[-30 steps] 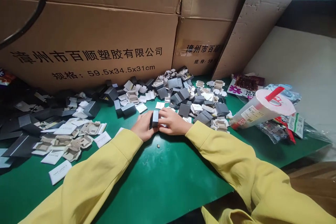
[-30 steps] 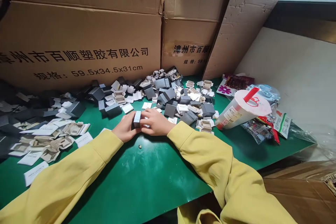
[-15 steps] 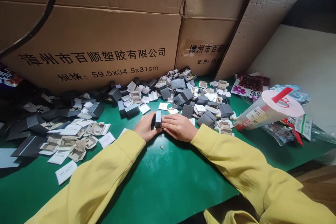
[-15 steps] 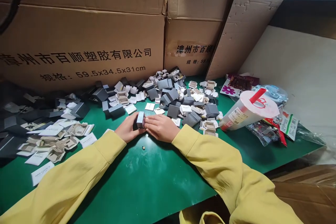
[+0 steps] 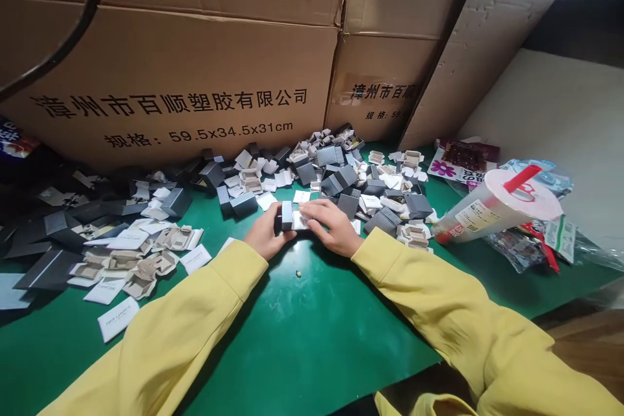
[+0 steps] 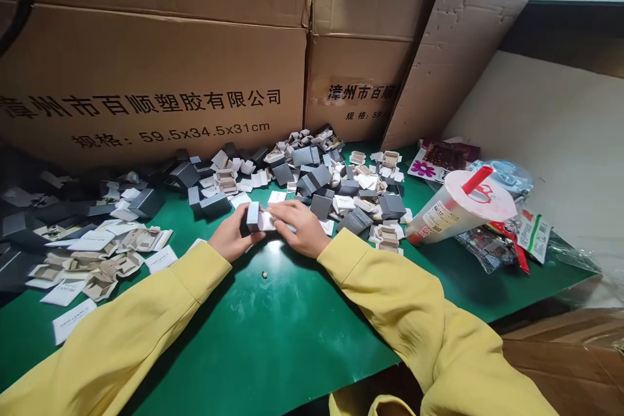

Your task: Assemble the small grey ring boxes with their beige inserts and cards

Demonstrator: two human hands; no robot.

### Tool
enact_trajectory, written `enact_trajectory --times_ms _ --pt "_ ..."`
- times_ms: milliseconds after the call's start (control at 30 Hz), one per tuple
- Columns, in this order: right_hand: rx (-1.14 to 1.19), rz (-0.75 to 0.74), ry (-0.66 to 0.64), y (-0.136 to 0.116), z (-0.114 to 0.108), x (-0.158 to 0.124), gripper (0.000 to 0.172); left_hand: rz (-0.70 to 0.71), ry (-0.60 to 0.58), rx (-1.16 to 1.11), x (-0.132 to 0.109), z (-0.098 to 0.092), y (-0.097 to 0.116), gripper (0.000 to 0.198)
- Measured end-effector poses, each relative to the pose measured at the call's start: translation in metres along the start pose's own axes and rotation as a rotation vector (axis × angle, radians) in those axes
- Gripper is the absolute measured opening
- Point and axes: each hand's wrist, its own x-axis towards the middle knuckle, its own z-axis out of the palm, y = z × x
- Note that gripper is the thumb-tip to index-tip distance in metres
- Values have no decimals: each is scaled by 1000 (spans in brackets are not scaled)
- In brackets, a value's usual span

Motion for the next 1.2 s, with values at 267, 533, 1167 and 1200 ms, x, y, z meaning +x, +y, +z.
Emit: enact_trajectory --times_ms 267,533,1167,1200 --pt "383 393 -91 -3 4 2 43 205 82 -251 -6 3 1 39" --pt "489 462 -16 -4 8 1 38 39 -34 -170 -5 -1 5 59" --pt "-18 -168 -26 -6 -3 6 29 -67 -59 -348 -3 3 -5 52" --pt "-41 -207 -43 -7 -3 6 29 -68 -69 -362 -2 4 -7 53"
